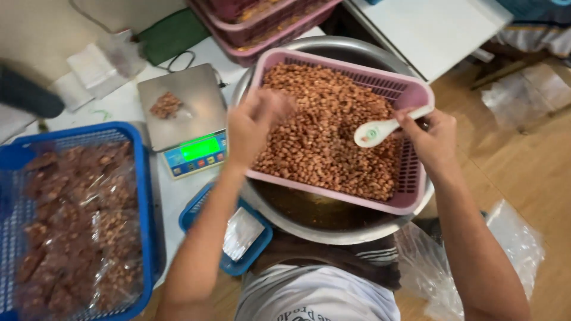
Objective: Scooping peanuts from a basket into small plastic bags and weighing them on a digital scale for portioning.
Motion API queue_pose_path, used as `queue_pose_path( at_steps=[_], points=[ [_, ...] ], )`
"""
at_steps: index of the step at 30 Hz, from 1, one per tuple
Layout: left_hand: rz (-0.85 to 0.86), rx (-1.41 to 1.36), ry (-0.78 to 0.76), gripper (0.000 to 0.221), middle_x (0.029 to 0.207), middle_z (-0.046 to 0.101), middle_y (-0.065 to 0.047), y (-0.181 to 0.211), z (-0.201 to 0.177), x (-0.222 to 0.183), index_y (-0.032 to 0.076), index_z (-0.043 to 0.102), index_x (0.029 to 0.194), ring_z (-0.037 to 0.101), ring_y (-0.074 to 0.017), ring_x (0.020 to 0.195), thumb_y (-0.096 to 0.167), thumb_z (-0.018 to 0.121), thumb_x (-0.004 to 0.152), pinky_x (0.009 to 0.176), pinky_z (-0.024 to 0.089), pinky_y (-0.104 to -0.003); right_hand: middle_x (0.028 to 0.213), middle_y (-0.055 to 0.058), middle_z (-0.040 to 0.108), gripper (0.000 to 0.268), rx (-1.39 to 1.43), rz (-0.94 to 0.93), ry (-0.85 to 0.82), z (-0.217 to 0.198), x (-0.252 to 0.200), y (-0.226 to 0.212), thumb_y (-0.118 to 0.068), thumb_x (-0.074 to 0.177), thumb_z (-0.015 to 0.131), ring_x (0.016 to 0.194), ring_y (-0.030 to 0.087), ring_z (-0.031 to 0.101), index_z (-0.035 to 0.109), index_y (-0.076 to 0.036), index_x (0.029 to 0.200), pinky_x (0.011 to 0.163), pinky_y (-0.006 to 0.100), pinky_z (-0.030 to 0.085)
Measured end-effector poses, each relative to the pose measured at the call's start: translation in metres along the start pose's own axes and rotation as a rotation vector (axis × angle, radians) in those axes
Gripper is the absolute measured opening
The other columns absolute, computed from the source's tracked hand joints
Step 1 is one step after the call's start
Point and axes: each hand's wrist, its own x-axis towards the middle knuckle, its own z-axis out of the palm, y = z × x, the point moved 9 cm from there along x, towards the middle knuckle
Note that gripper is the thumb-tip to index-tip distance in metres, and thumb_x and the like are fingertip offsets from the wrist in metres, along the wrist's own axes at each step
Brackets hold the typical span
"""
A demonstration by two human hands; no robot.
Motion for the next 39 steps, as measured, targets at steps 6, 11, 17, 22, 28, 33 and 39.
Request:
queue_pose_path(
  at_steps=[6, 11, 17, 22, 28, 33, 39],
  points=[
    [0.091, 0.590, 0.091, 0.012, 0.098, 0.076, -0.001, -0.161, -0.090, 0.059, 0.021, 0.075, 0.100, 0.071, -0.0294, 0.101, 0.031, 0.068, 0.102, 0.095, 0.045, -0.053, 0.090, 0.016, 0.074, 0.011, -0.328, -0.112, -0.088, 0.017, -0.019, 0.006, -0.010, 0.096, 0.078, 0.092, 0.026, 0.071, 0.079, -0.011, 0.107, 0.083, 0.038, 0.054],
    [0.261, 1.151, 0.217, 0.023, 0.122, 0.067, -0.012, -0.185, -0.104, 0.014, 0.011, 0.068, 0.116, 0.058, -0.0327, 0.126, 0.009, 0.065, 0.093, 0.117, 0.024, -0.062, 0.089, 0.017, 0.075, 0.009, -0.469, -0.295, -0.077, 0.054, -0.027, 0.013, -0.005, 0.091, 0.079, 0.094, 0.037, 0.073, 0.079, -0.009, 0.099, 0.083, 0.043, 0.056],
    [0.217, 0.635, 0.546, 0.015, 0.109, 0.070, -0.016, -0.229, -0.210, 0.003, 0.007, 0.072, 0.113, 0.066, -0.0366, 0.105, 0.008, 0.074, 0.098, 0.097, 0.045, -0.046, 0.088, 0.014, 0.075, 0.009, -0.386, -0.209, -0.093, 0.055, -0.029, 0.008, -0.006, 0.089, 0.078, 0.089, 0.031, 0.074, 0.078, -0.008, 0.098, 0.078, 0.038, 0.057],
    [0.049, 0.233, 0.482, 0.006, 0.092, 0.073, -0.002, -0.185, -0.197, 0.005, 0.019, 0.067, 0.113, 0.068, -0.0199, 0.091, 0.017, 0.064, 0.109, 0.092, 0.050, -0.034, 0.087, 0.019, 0.075, 0.015, -0.221, -0.030, -0.072, 0.052, -0.032, 0.022, -0.002, 0.087, 0.076, 0.089, 0.030, 0.075, 0.079, -0.004, 0.102, 0.071, 0.036, 0.059],
    [-0.422, -0.797, 0.049, 0.030, 0.097, 0.070, -0.003, -0.044, -0.059, -0.043, 0.019, 0.057, 0.112, 0.076, -0.0188, 0.090, 0.005, 0.074, 0.092, 0.083, 0.062, -0.032, 0.083, 0.015, 0.076, 0.011, -0.379, -0.094, -0.073, 0.057, -0.038, 0.017, -0.008, 0.087, 0.076, 0.087, 0.033, 0.075, 0.081, -0.009, 0.097, 0.073, 0.040, 0.058],
    [-0.427, -0.721, -0.251, 0.046, 0.109, 0.075, -0.012, -0.043, 0.011, -0.073, 0.011, 0.065, 0.121, 0.074, -0.0262, 0.100, -0.012, 0.074, 0.082, 0.089, 0.062, -0.040, 0.081, 0.010, 0.076, 0.011, -0.408, -0.106, -0.070, 0.065, -0.038, 0.016, -0.011, 0.088, 0.075, 0.085, 0.027, 0.075, 0.081, -0.013, 0.097, 0.074, 0.036, 0.057],
    [-0.369, -0.673, -0.273, 0.059, 0.112, 0.071, -0.008, -0.040, 0.024, -0.090, 0.004, 0.064, 0.133, 0.069, -0.0150, 0.101, -0.009, 0.080, 0.078, 0.090, 0.061, -0.033, 0.074, 0.015, 0.074, 0.013, -0.203, 0.056, -0.067, 0.069, -0.034, 0.036, -0.008, 0.087, 0.074, 0.069, 0.024, 0.075, 0.080, -0.008, 0.099, 0.069, 0.033, 0.058]
  ],
)
